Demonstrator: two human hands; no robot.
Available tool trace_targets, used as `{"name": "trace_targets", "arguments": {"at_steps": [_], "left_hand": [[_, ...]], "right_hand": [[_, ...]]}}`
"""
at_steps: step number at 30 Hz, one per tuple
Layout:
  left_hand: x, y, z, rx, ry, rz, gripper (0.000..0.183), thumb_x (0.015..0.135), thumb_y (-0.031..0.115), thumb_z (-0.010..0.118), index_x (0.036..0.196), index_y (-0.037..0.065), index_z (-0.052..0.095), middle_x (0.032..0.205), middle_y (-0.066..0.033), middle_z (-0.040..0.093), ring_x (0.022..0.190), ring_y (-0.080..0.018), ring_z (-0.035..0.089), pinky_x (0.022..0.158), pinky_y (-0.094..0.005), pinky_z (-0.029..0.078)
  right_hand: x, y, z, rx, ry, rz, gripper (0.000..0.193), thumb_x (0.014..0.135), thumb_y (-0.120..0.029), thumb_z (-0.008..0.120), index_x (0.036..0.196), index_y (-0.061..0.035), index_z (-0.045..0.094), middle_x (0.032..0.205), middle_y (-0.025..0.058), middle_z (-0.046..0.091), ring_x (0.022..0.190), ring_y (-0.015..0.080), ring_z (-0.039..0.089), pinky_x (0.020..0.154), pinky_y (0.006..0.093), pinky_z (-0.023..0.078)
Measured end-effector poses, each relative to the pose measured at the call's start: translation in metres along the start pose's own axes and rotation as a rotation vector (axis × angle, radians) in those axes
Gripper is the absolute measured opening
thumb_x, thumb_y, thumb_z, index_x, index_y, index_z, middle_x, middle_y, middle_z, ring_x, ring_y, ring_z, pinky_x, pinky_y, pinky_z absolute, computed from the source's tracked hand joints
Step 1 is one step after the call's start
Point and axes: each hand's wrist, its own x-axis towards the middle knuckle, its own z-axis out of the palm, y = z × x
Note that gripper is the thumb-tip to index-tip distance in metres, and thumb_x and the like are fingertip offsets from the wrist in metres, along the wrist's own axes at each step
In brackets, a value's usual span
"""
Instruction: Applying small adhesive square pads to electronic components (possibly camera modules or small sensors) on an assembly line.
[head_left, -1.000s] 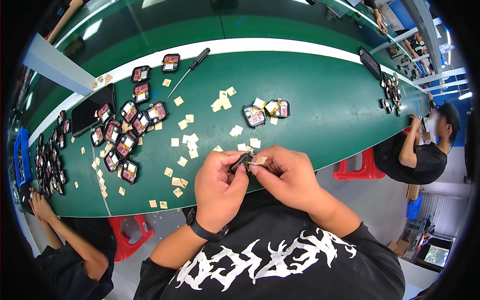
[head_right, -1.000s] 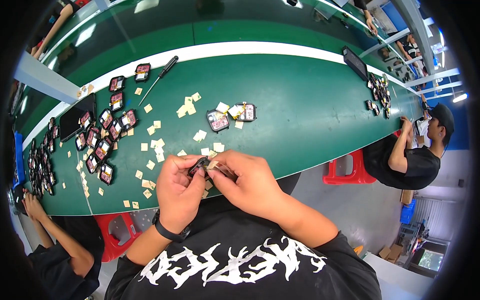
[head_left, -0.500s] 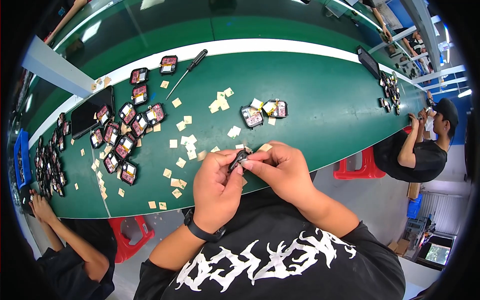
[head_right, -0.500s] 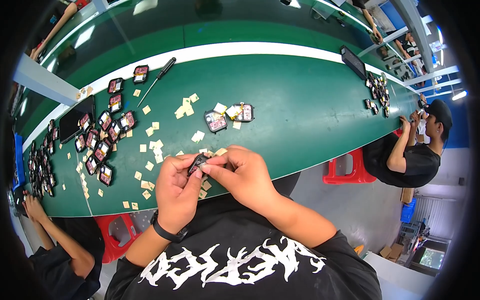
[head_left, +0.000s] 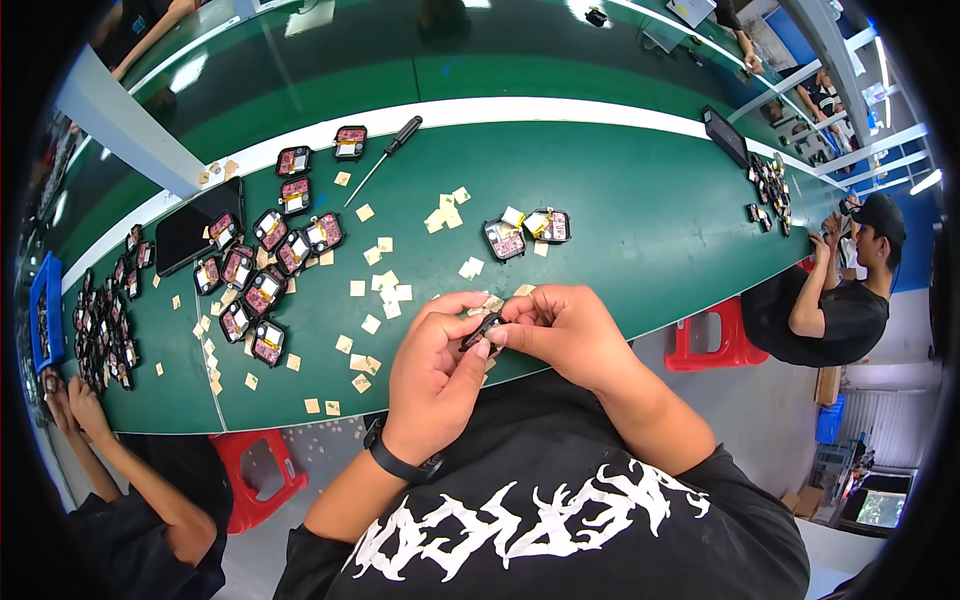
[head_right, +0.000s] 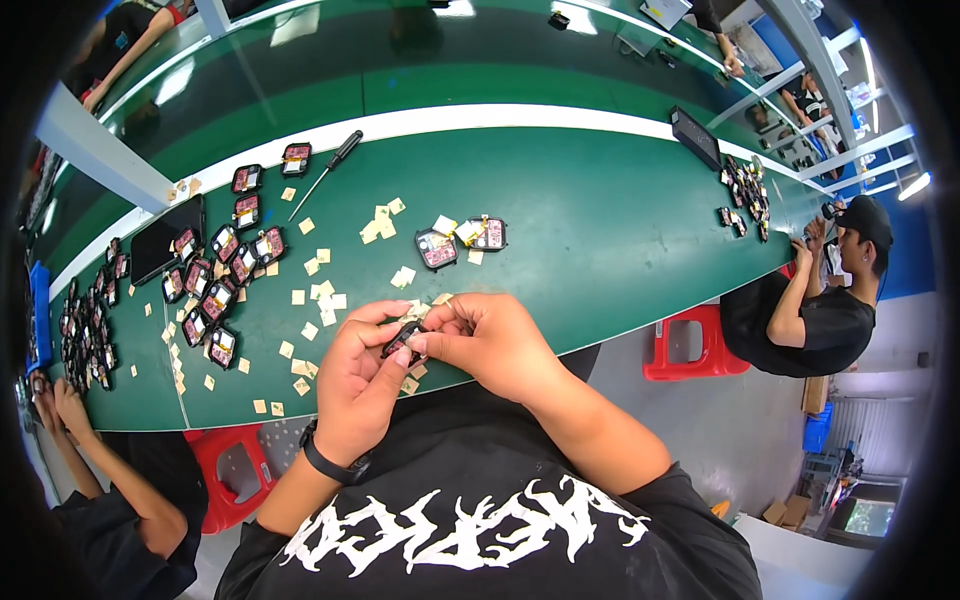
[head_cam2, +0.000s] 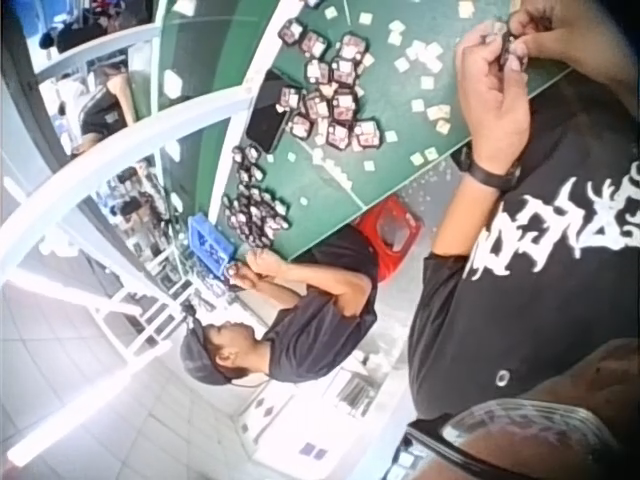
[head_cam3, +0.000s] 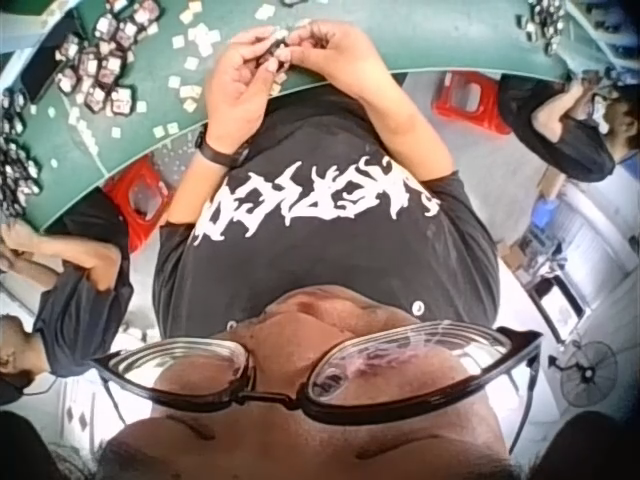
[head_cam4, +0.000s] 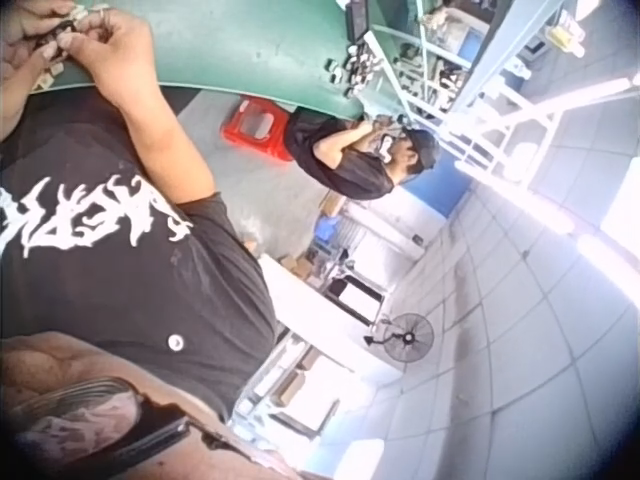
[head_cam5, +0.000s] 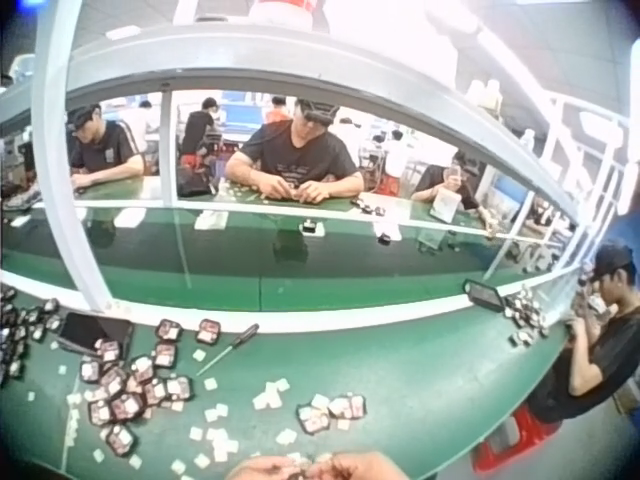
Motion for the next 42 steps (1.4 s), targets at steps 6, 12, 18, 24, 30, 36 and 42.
{"name": "trace_targets", "arguments": {"at_steps": [6, 12, 18, 24, 30, 36, 42], "left_hand": [[-0.012, 0.035, -0.003, 0.261, -0.097, -0.194, 0.034, 0.101, -0.006, 0.055, 0.134, -0.003, 0.055, 0.121, -0.0139, 0.062, 0.097, -0.0183, 0.07, 0.073, -0.0266, 0.059], [-0.022, 0.032, -0.005, 0.273, -0.108, -0.087, 0.038, 0.101, -0.007, 0.054, 0.138, -0.003, 0.053, 0.112, -0.0119, 0.064, 0.081, -0.0137, 0.068, 0.064, -0.0246, 0.056], [-0.033, 0.026, -0.01, 0.228, -0.13, -0.141, 0.037, 0.1, -0.008, 0.055, 0.137, -0.003, 0.053, 0.111, -0.0127, 0.065, 0.079, -0.0129, 0.067, 0.064, -0.0251, 0.056], [-0.041, 0.025, -0.017, 0.317, -0.181, -0.105, 0.036, 0.099, -0.009, 0.056, 0.135, -0.003, 0.054, 0.104, -0.0119, 0.067, 0.077, -0.012, 0.067, 0.064, -0.0253, 0.057], [-0.047, 0.041, -0.024, 0.389, -0.24, -0.158, 0.035, 0.098, -0.008, 0.058, 0.132, -0.005, 0.054, 0.103, -0.0117, 0.067, 0.078, -0.0114, 0.068, 0.064, -0.0249, 0.056], [-0.048, 0.046, -0.027, 0.089, -0.129, -0.343, 0.033, 0.098, -0.006, 0.058, 0.131, -0.004, 0.055, 0.101, -0.0086, 0.065, 0.076, -0.0102, 0.067, 0.063, -0.0232, 0.055], [-0.049, 0.06, -0.031, 0.01, -0.15, -0.471, 0.033, 0.1, -0.003, 0.057, 0.133, -0.004, 0.054, 0.098, -0.0075, 0.064, 0.075, -0.0088, 0.067, 0.061, -0.0222, 0.053]], "right_hand": [[-0.014, -0.003, 0.001, 0.082, -0.057, -0.072, 0.012, 0.093, -0.009, 0.078, 0.091, 0.0, 0.071, 0.076, -0.0037, 0.063, 0.067, 0.0007, 0.05, 0.056, 0.0192, 0.039], [-0.02, 0.005, 0.007, -0.025, -0.149, -0.204, 0.018, 0.099, -0.015, 0.072, 0.089, 0.0, 0.068, 0.081, -0.0012, 0.06, 0.069, 0.0042, 0.048, 0.06, 0.0266, 0.041], [-0.028, -0.014, 0.005, -0.334, -0.262, -0.253, 0.01, 0.098, -0.006, 0.068, 0.099, 0.0034, 0.071, 0.092, 0.0052, 0.065, 0.082, 0.0113, 0.058, 0.072, 0.0283, 0.046], [-0.032, -0.02, 0.013, -0.371, -0.257, -0.256, 0.013, 0.094, -0.009, 0.072, 0.09, 0.0022, 0.069, 0.078, 0.0055, 0.061, 0.076, 0.0144, 0.055, 0.067, 0.0329, 0.045], [-0.03, -0.021, 0.015, -0.455, -0.327, -0.124, 0.016, 0.091, -0.012, 0.077, 0.087, 0.0015, 0.069, 0.074, 0.0033, 0.061, 0.068, 0.0108, 0.05, 0.063, 0.0312, 0.044], [-0.032, -0.014, 0.019, -0.259, -0.36, -0.143, 0.016, 0.092, -0.011, 0.078, 0.089, 0.0027, 0.07, 0.082, 0.001, 0.062, 0.073, 0.0078, 0.052, 0.064, 0.0287, 0.041], [-0.037, -0.015, 0.02, -0.022, -0.436, 0.031, 0.012, 0.094, -0.007, 0.074, 0.099, 0.0045, 0.072, 0.091, 0.0016, 0.067, 0.084, 0.008, 0.057, 0.074, 0.027, 0.046]]}}
